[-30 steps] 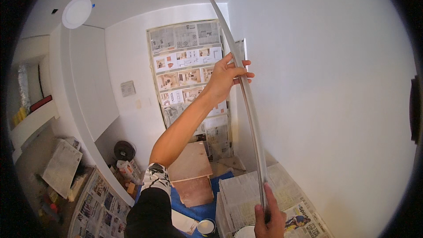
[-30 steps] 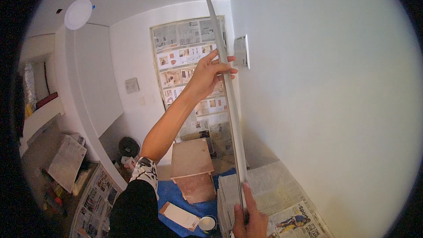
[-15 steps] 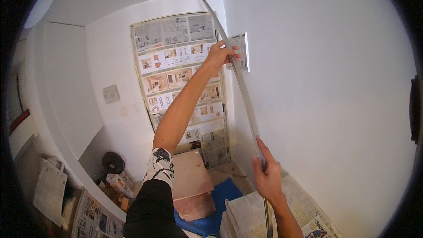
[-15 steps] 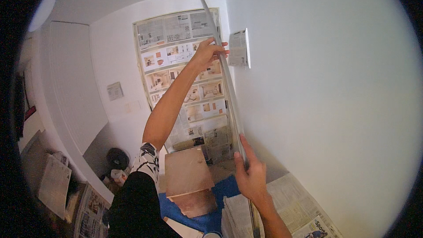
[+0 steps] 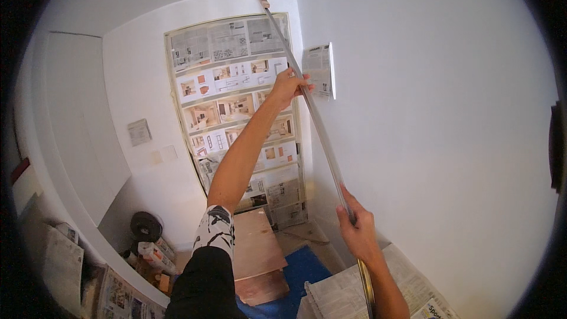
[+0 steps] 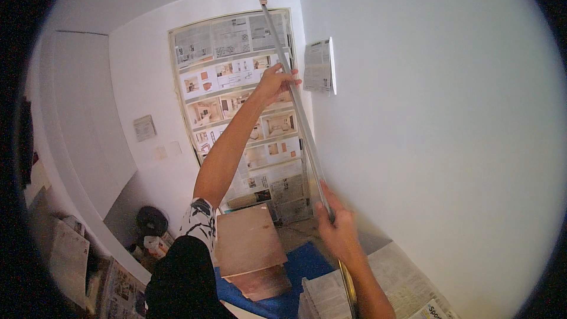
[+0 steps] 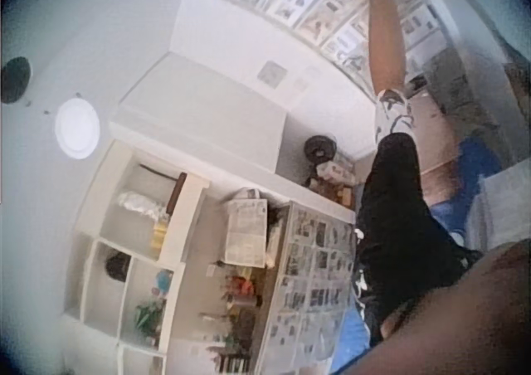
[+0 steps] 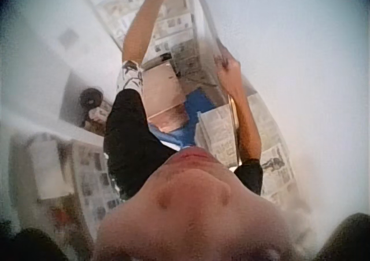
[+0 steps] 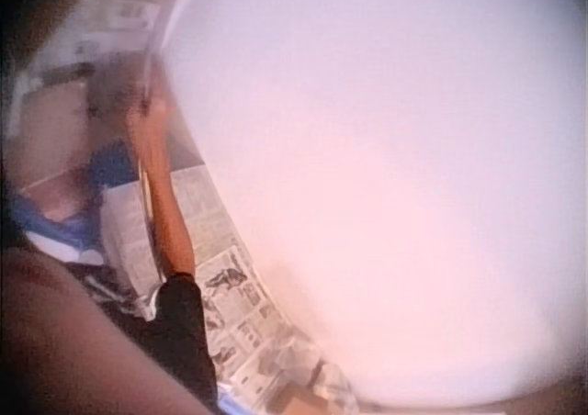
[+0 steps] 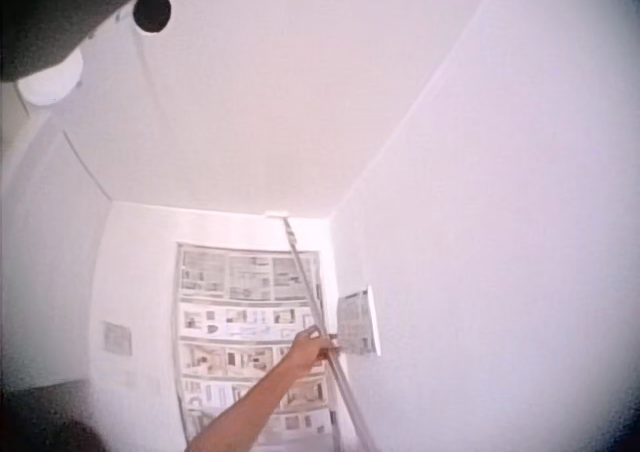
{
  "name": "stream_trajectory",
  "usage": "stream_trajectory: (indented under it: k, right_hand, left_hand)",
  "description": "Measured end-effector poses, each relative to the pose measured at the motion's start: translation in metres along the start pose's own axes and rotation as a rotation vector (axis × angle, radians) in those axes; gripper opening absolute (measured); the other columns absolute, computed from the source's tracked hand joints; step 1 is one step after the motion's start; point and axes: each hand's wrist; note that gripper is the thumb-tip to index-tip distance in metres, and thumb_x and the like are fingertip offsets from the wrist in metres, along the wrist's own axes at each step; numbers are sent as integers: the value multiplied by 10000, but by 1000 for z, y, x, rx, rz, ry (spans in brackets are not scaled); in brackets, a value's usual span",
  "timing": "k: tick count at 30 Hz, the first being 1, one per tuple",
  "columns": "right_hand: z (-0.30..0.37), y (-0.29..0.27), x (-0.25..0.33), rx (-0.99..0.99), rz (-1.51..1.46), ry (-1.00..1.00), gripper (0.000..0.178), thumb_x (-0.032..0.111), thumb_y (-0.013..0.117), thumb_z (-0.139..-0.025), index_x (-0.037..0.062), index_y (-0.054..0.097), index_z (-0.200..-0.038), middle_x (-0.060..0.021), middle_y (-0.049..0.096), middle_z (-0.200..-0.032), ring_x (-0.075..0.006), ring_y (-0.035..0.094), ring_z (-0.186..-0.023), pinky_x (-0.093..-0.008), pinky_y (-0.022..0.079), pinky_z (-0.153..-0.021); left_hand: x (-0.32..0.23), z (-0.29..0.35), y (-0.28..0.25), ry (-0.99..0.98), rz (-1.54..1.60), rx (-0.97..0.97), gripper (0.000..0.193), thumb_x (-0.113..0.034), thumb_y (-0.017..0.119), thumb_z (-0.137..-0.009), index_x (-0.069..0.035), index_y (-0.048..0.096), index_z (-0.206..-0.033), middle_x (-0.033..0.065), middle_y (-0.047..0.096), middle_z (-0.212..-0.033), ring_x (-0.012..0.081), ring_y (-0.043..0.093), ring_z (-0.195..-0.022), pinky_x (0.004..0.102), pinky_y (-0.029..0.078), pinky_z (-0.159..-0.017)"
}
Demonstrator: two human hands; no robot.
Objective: The person paints a ceiling using a roller on a long extension pole, dipping the roller into a paint tray on the floor between strokes.
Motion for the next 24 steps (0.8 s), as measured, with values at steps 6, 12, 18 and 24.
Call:
stream_trajectory:
  k: [6, 12, 18, 24]
  right_hand:
    - [31, 2, 24, 93, 107, 136, 456, 166, 528, -969, 89, 453, -1412, -286, 637, -1082, -195, 575, -574, -324, 489, -590]
    - [22, 23, 26, 67, 89, 62, 460, 166, 541, -963, 112, 456, -1412, -306, 633, -944, -241, 570, -502, -366, 478, -552]
    - [8, 40, 32, 50, 120, 47, 461, 167, 522, -968, 124, 444, -1421, -282, 615, -767, -256, 555, -464, -374, 472, -531]
    - [-16, 48, 56, 95, 117, 104, 480, 162, 511, -973, 141, 414, -1443, -195, 460, -518, -233, 471, -418, -363, 429, -484]
  left_hand:
    - [4, 33, -12, -35, -23, 23, 567, 53, 586, -844, 104, 340, -1352, 175, 551, -1214, 282, 677, -920, 381, 596, -809]
    - [7, 28, -42, -27, 7, 23, 546, 44, 593, -846, 103, 355, -1334, 174, 553, -1209, 279, 671, -928, 372, 603, -789]
    - [-5, 20, -54, 0, -7, 15, 543, 49, 596, -838, 104, 369, -1327, 181, 550, -1220, 286, 666, -943, 355, 602, -778]
    - [-26, 2, -70, 32, 5, -3, 563, 56, 591, -835, 89, 371, -1353, 168, 562, -1216, 279, 664, -946, 344, 591, -792]
Point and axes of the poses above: each hand's wrist, its own z-axis away from the middle knuckle, its own y-axis out of the palm, x = y × z
